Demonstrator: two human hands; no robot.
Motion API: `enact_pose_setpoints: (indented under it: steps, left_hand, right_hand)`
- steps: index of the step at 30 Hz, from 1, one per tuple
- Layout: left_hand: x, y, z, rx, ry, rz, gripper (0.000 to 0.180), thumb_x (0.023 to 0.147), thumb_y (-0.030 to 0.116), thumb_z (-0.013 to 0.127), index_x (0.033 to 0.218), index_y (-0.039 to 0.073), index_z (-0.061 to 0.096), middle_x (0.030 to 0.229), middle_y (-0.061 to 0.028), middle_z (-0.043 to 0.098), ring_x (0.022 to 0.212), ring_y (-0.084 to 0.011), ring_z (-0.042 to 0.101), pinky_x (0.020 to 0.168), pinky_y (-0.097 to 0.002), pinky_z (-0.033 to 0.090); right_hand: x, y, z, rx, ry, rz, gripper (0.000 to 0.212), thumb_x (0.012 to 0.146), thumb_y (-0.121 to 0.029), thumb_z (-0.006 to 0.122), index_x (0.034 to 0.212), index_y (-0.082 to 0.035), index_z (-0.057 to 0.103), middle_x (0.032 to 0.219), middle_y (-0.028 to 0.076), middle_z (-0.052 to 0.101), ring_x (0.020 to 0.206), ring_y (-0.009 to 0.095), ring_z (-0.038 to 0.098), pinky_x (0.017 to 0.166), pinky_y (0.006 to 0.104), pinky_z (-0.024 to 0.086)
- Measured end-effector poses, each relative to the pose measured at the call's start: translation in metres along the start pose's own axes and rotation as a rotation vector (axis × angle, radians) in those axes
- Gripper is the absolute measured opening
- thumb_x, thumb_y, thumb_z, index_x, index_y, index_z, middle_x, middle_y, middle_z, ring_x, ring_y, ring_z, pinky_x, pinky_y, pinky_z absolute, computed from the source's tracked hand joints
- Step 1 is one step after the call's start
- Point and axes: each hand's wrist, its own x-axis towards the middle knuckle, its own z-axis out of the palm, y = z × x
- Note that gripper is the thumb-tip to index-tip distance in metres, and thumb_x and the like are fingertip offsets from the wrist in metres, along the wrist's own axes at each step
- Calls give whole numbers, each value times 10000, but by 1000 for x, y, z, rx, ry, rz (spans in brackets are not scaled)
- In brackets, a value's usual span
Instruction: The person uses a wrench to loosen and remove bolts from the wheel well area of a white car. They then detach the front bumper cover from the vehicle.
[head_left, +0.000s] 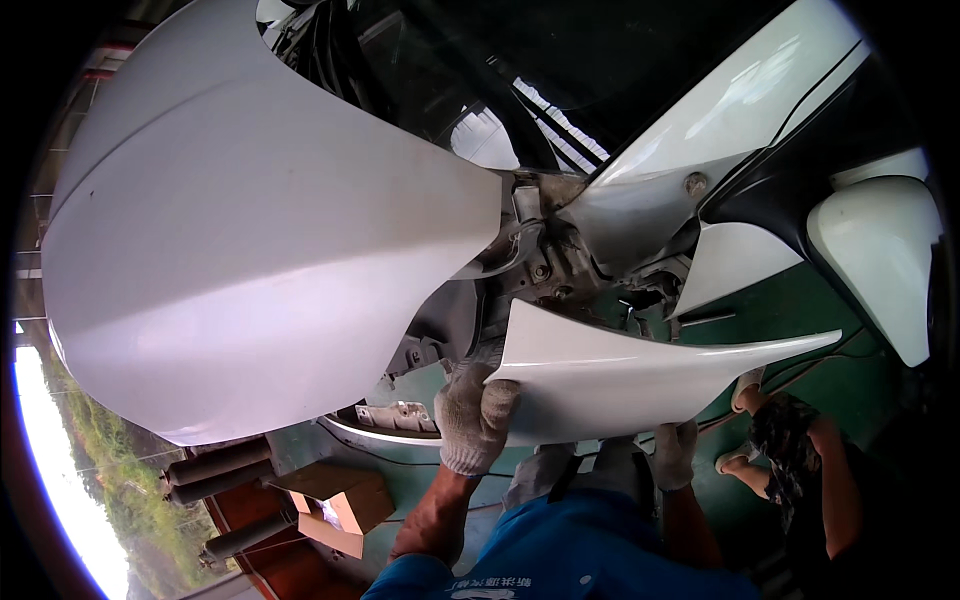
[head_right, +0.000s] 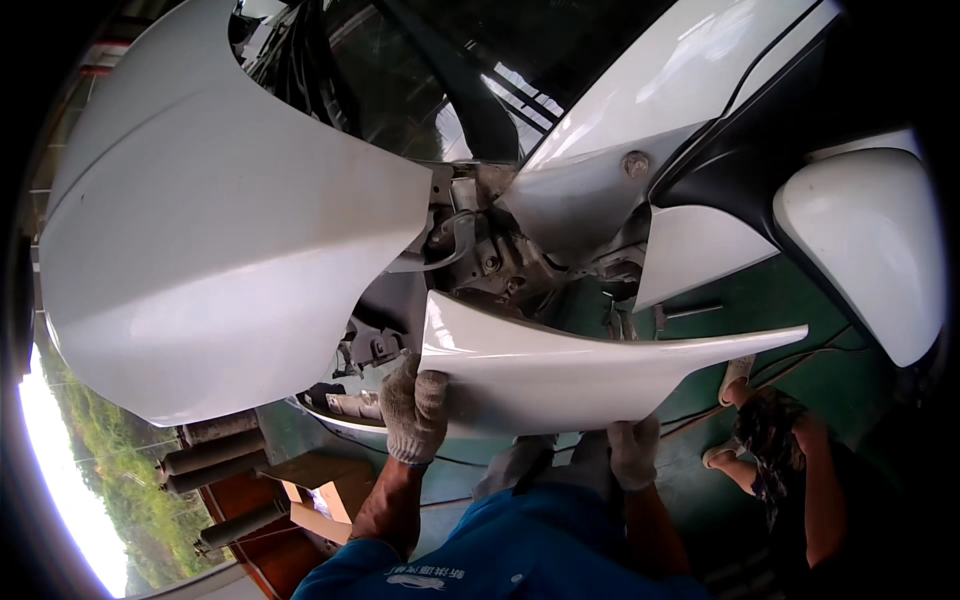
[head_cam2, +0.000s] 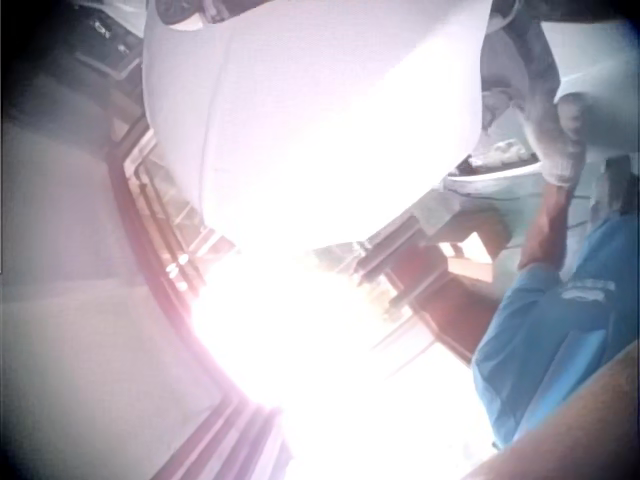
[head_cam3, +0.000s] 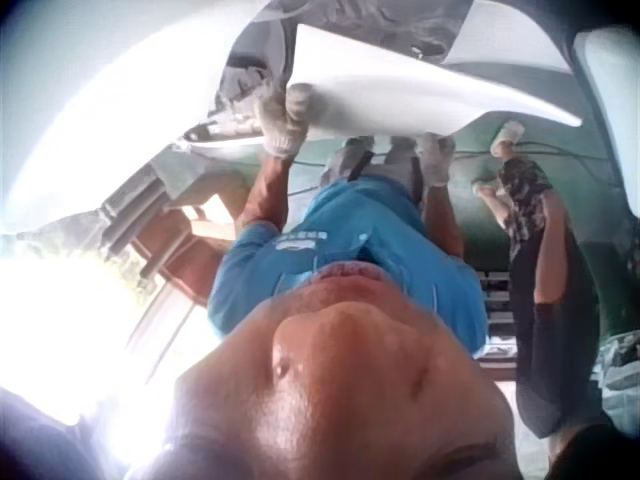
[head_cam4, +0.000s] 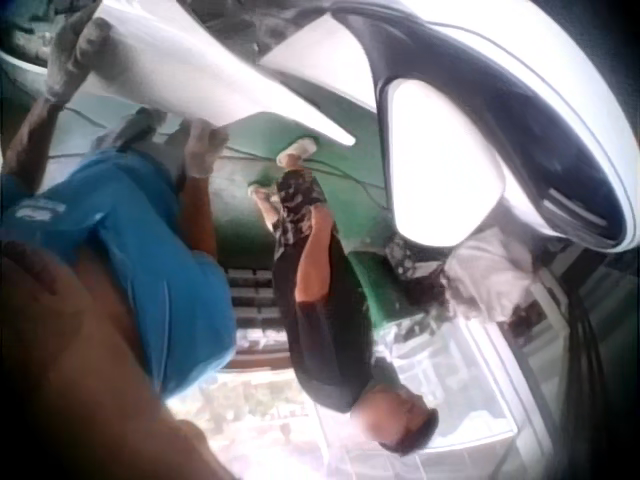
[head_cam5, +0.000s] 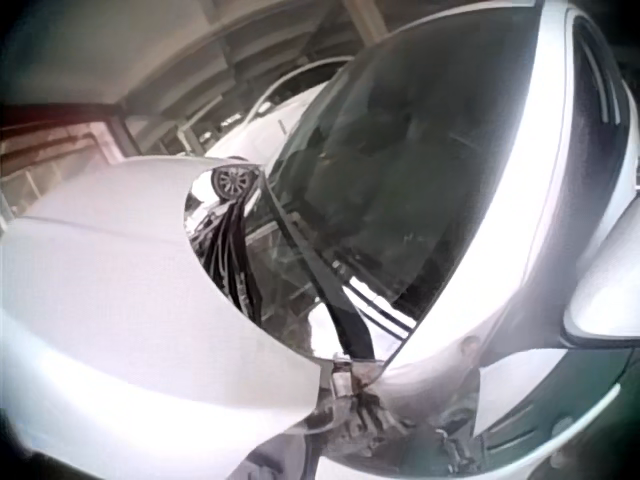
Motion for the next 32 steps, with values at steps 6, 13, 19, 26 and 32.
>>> enact_pose_setpoints:
  steps: [6,13,19,26,32]
  left_hand:
    - [-56,-12,2,17,-32,-8,600,955,583,550,878,2,675,716,-192,659,676,-364,682,617,-425,524]
    - [-120,-30,-1,96,-47,22,671,930,678,514,861,30,675,754,-203,661,733,-417,673,649,-466,531]
    - [-171,-65,-17,24,-61,0,673,933,679,502,915,30,682,794,-205,666,797,-428,667,687,-471,524]
    - [-234,-132,-38,-149,38,-16,623,947,626,538,901,16,656,779,-217,647,766,-437,645,675,-470,506]
    - [-300,-171,-72,-303,325,-78,566,996,513,500,879,-27,621,684,-119,626,620,-235,557,616,-367,464]
  right_hand:
    - [-41,8,-14,-65,-8,32,333,1014,-226,523,852,57,592,662,58,538,623,140,466,562,337,378]
    - [-91,64,-52,-504,-243,-352,263,980,-198,572,1075,47,590,1011,187,615,892,336,587,773,445,466]
    - [-121,54,-44,-323,-334,7,335,942,-213,644,1167,28,584,1059,157,632,959,288,614,860,400,493]
    - [-170,48,-5,-60,-340,158,382,877,-276,754,1095,18,644,954,88,671,889,168,630,808,317,511]
    - [-203,32,38,-237,-525,89,404,851,-349,779,992,26,725,928,150,751,872,186,701,788,350,542]
